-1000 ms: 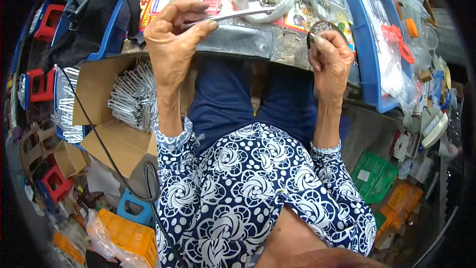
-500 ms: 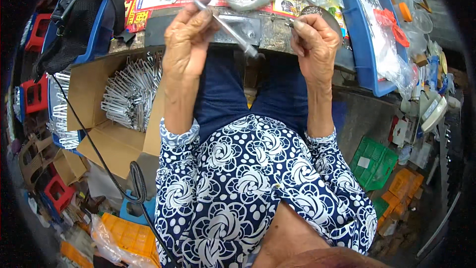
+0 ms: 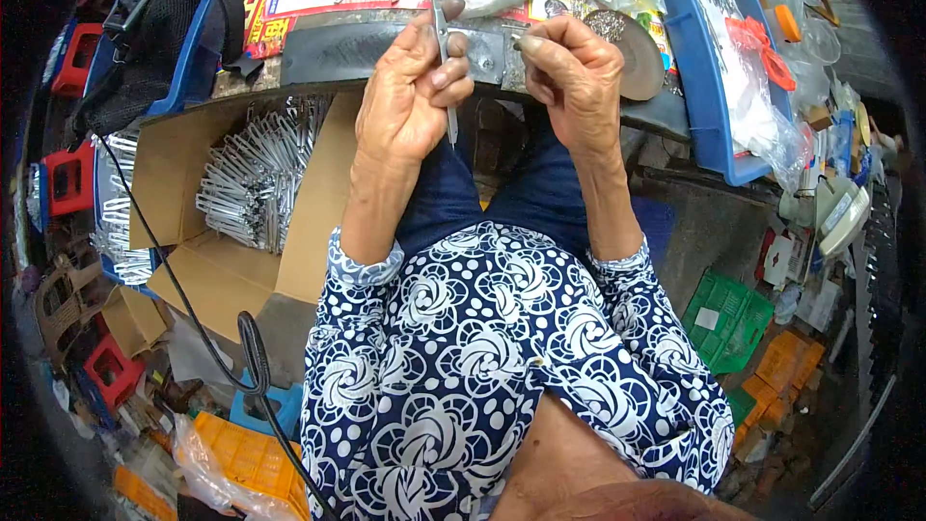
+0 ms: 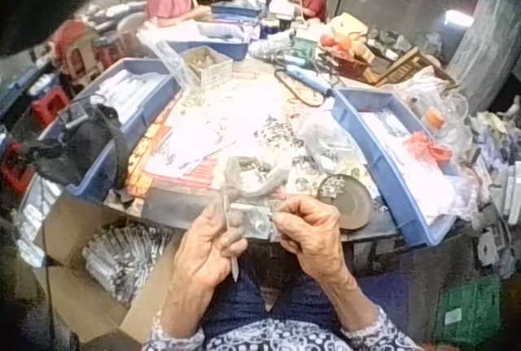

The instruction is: The person assembles metal parts by picking up pins and inserting them into the joints of metal brackets by hand.

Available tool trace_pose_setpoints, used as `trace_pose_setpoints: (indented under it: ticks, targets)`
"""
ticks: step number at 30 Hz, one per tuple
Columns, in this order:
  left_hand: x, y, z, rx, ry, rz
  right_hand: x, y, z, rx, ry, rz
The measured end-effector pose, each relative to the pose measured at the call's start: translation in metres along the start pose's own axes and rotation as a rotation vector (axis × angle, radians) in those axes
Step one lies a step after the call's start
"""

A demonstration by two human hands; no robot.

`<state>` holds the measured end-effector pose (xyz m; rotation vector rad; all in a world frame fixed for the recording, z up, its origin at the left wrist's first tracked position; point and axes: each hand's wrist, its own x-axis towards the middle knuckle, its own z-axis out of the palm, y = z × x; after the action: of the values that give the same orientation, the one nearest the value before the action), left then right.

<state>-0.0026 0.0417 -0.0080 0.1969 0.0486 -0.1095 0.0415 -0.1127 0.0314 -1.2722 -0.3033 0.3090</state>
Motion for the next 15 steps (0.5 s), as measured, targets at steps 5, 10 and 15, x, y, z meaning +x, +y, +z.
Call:
trace_pose_setpoints:
  ticks: [5,10,15]
  targets:
    - [0.003,-0.01,0.0,-0.002,-0.006,-0.067,0.002,0.004,0.001,-0.013,-0.04,-0.007]
    - [0.009,-0.009,0.006,0.005,-0.026,-0.079,0.008,0.011,0.001,-0.01,-0.033,0.017]
    - [0.019,-0.008,-0.009,-0.114,-0.071,-0.09,0.008,0.013,-0.002,0.041,-0.068,0.004]
